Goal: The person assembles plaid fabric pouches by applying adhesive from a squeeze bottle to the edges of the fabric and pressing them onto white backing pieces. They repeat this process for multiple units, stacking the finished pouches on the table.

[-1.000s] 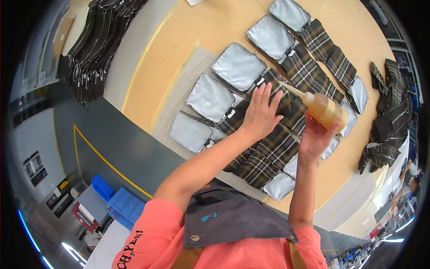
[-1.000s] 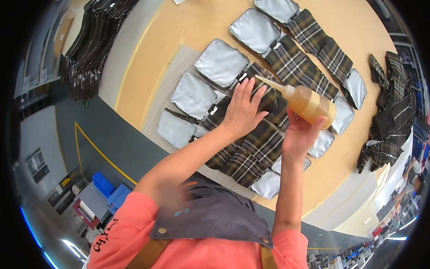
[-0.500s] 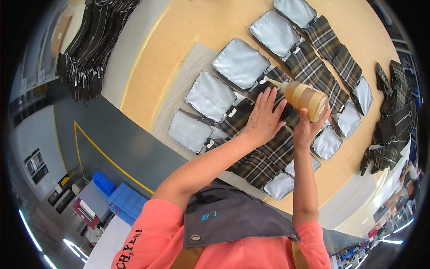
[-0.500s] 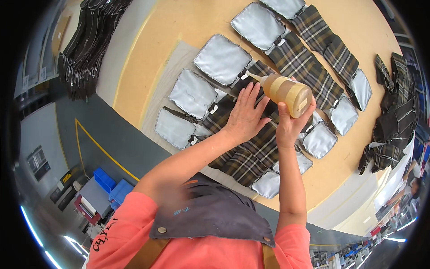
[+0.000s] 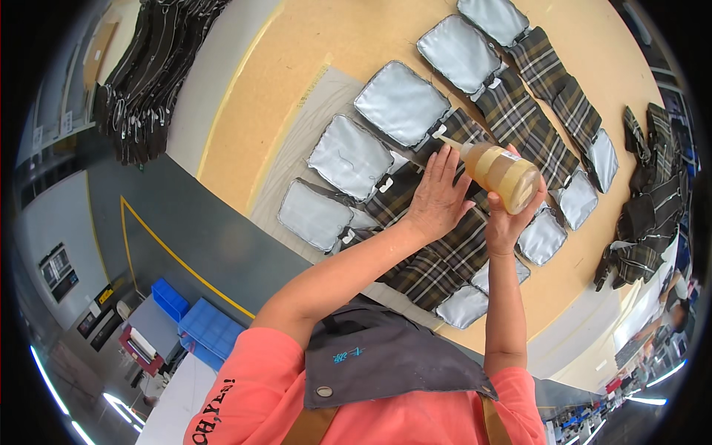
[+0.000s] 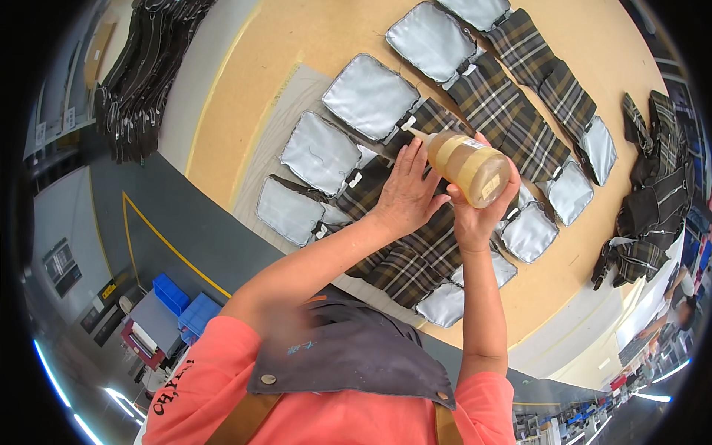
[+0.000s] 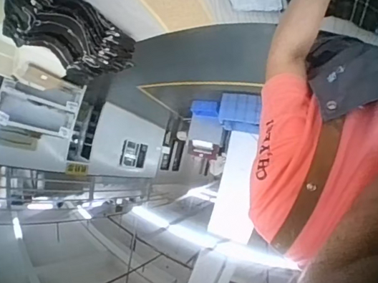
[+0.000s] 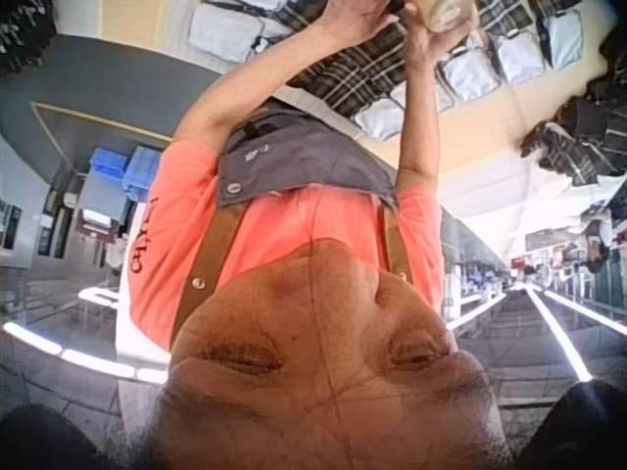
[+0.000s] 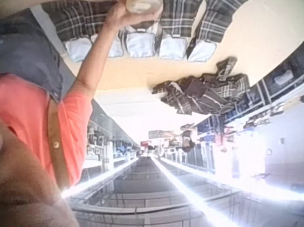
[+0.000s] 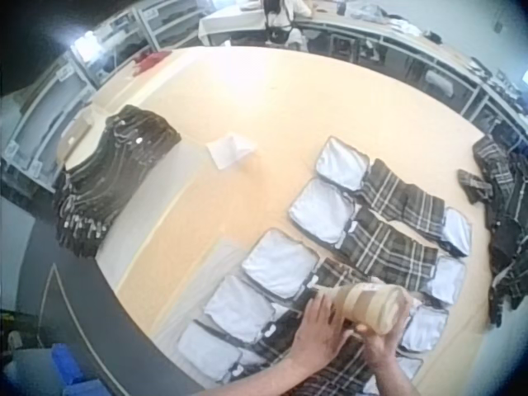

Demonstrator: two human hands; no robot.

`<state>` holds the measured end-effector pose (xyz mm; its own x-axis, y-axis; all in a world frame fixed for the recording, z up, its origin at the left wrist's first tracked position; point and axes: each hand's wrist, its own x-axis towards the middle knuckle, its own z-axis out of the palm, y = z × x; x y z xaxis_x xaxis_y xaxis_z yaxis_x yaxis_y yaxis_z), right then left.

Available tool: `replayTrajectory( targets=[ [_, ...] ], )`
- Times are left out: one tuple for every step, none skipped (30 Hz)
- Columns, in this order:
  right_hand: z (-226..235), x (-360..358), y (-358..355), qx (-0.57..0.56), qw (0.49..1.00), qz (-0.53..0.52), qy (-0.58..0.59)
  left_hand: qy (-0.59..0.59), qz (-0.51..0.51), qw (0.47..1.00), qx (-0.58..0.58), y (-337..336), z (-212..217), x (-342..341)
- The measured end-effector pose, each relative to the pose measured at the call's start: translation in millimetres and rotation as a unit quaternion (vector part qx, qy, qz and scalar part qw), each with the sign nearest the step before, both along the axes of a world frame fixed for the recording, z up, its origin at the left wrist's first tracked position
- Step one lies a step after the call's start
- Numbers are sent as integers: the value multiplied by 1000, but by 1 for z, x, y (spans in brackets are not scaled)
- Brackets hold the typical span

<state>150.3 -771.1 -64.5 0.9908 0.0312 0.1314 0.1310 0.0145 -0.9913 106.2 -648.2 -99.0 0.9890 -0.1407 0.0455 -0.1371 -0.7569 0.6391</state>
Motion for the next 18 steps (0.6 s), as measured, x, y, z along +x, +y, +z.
replayTrajectory(
  targets=[
    [0,1,0,1,1000,-8,-3,-3,0,1000,1,0,1,0],
    [1,2,-1,3,1000,-16,-6,-5,-1,1000,1,0,2,1],
    [0,2,-1,3,1000,-18,-3,-8,-1,1000,2,1,3,1],
    [0,2,-2,3,1000,-20,1,-6,-1,1000,2,1,3,1],
    [0,2,-3,3,1000,-23,4,-5,0,1000,2,1,3,1],
    [-1,1,-3,0,1000,-18,3,-3,0,1000,2,0,3,1],
    [-2,1,-4,-3,1000,-14,1,-1,1,1000,1,0,3,1],
    [-3,1,-4,-6,1000,-10,0,1,2,1000,0,0,3,1],
    [-3,1,-4,-5,1000,-12,-4,3,3,1000,-1,0,3,1],
    [-2,2,-3,-4,1000,-15,-7,1,3,1000,0,0,4,1],
    [-2,2,-2,-2,1000,-18,-10,-1,2,1000,1,0,5,1],
    [-2,2,-1,2,1000,-21,-3,-3,1,1000,2,0,6,2],
    [-1,2,0,7,1000,-23,4,0,0,1000,4,0,6,2],
    [0,3,0,12,1000,-25,10,3,-1,1000,5,0,7,2],
    [0,2,0,6,1000,-21,11,6,-2,1000,6,0,7,2],
    [0,0,-1,-1,1000,-19,11,16,-5,1000,8,0,7,3],
    [1,-1,-3,-7,1000,-17,10,26,-9,1000,11,0,7,3],
    [6,-2,-6,106,989,-27,99,36,-13,999,13,-1,8,3]
  ],
)
